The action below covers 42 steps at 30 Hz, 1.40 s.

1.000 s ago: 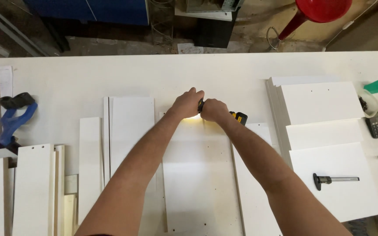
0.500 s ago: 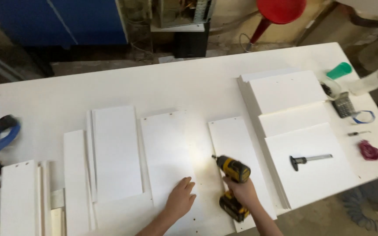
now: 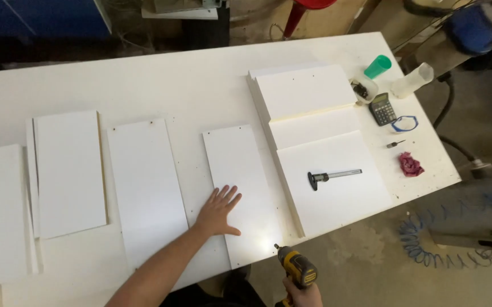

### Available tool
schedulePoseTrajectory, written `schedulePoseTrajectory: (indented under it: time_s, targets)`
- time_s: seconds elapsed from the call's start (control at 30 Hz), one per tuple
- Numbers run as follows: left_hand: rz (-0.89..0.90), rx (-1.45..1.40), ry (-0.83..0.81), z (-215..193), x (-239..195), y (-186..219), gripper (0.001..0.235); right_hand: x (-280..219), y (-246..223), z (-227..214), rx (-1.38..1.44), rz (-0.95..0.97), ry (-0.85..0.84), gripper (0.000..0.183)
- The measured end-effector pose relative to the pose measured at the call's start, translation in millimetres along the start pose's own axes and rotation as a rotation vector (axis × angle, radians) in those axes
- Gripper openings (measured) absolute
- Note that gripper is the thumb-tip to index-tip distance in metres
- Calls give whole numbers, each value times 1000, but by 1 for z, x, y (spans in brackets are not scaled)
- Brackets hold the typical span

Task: Assembling wooden furniture components by aligning panels and fastening them with a power drill and screws.

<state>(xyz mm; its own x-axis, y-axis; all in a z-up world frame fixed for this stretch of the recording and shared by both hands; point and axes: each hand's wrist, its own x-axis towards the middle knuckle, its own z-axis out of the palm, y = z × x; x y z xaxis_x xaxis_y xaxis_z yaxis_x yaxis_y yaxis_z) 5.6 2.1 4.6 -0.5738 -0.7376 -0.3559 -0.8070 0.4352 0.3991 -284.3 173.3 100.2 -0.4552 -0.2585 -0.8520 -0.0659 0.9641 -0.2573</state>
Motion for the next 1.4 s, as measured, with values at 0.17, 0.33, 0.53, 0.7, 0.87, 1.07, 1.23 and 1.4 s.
schedulePoseTrajectory:
  time_s: [0.17,0.33,0.53,0.7,0.87,1.07,1.23,1.4]
  targets:
    - [-74,19,-72,-24,-22,-14,128,5,-25,-23,-323,-138,-69,31]
    - [-112,41,-45,-16,-34,-35,131,-24,-110,-12,-692,-566,-198,42]
    - [-228,-93,-62,-12,-6,-66,84,-75,-271,57,-775,-884,-160,55]
    - [-368,-263,289,-157,19,-125,79,-46,-386,153,-969,-1082,-59,52]
    - [-235,-248,242,-261,53,-130,98,29,-450,238,-1157,-1124,-51,46]
    - [-151,-141,260,-211,108,-188,60,46,-462,269,-1184,-1081,-35,25]
    - [-112,-164,242,-217,99,-189,57,42,-460,274,-1244,-1046,-31,31]
    - [-108,-187,256,-216,99,-192,51,44,-464,280,-1268,-1043,-21,30]
